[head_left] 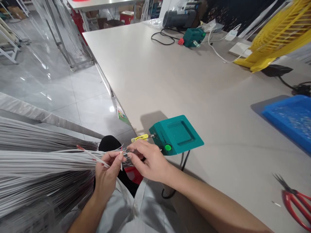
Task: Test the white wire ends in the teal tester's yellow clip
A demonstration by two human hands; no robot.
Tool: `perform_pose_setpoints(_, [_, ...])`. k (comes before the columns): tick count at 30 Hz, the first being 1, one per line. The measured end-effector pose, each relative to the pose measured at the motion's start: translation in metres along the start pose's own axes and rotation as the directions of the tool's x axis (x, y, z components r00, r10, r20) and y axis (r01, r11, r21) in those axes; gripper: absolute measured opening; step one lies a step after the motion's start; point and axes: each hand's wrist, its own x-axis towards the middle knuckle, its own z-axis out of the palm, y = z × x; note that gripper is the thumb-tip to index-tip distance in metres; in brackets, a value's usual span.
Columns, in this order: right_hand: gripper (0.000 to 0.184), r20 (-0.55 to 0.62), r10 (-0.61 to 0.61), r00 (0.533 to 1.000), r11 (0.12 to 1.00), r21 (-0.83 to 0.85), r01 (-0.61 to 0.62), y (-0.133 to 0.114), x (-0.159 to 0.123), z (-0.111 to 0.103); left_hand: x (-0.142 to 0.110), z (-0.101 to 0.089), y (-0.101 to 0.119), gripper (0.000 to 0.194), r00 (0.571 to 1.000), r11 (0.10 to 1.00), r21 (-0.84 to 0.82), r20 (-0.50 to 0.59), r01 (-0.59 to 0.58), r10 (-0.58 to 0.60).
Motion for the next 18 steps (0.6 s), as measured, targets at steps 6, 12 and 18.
perform_pose_setpoints(6, [0.02, 0.079, -0.068, 0.995, 0.989, 0.136, 0.056, 0.004, 0.003, 0.0, -0.001, 0.004, 0.002, 0.012, 0.996, 0.998, 0.066, 0.084, -0.002, -0.004])
perform_pose_setpoints(12, [0.021, 0.114, -0.269, 0.956, 0.899, -0.327, 0.292, 0.006, 0.001, 0.001, 0.003, 0.003, -0.004, 0.009, 0.989, 0.985, 0.17, 0.145, -0.013, -0.012])
perform_pose_setpoints(18, [0.024, 0.075, -0.274, 0.959, 0.858, -0.431, 0.279, -0.004, 0.003, -0.013, 0.007, 0.004, -0.002, 0.014, 0.998, 0.995, 0.078, 0.021, 0.064, -0.066])
